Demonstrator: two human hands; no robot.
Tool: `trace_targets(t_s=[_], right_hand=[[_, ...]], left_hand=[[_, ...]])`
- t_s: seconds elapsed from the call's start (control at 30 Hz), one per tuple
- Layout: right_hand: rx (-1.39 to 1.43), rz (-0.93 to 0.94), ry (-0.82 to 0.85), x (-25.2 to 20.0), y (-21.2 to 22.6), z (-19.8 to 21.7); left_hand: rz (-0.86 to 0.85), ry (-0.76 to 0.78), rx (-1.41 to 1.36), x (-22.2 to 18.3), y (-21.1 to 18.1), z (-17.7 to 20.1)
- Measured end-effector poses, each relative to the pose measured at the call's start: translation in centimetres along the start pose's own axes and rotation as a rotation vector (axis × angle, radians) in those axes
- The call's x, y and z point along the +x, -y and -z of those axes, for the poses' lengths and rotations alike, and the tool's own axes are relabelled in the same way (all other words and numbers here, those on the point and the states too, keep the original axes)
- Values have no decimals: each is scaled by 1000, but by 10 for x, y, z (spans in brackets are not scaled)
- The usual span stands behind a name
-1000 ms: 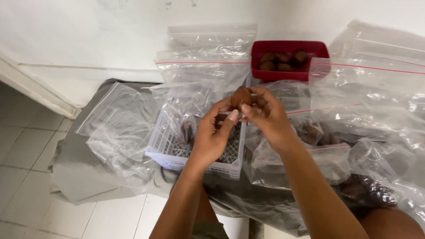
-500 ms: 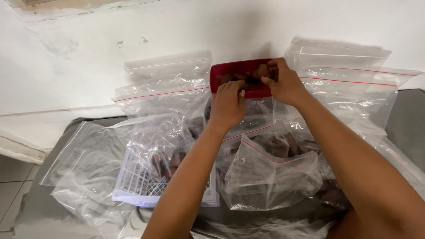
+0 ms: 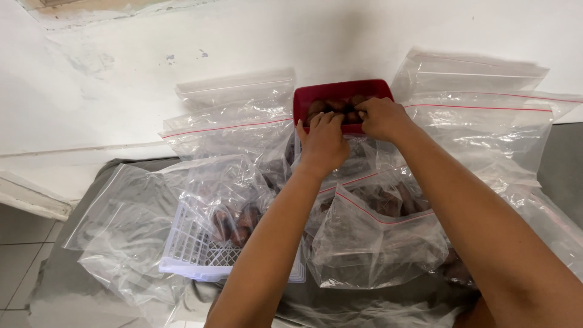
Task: The person is packaging small brown fruits into clear plastic zip-lock bags and sealing them.
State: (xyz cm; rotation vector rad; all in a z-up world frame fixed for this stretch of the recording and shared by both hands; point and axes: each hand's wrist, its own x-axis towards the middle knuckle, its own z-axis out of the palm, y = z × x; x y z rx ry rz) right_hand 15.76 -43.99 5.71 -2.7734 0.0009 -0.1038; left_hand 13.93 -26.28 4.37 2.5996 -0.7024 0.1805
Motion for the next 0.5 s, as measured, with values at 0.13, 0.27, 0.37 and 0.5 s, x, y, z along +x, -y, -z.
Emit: trace_targets(t_s=[0.13, 0.27, 0.37, 0.5], right_hand=[[9, 56, -76, -9, 6, 9], [96, 163, -193, -40, 39, 28], [252, 330, -270, -60, 73, 33], [497, 542, -149, -104, 141, 29]], left_hand=[[-13, -83, -154, -16, -9, 20], [-102, -229, -395, -42, -16, 42], [-101, -300, -635, -96, -22, 79], [120, -265, -794, -171, 6, 115]])
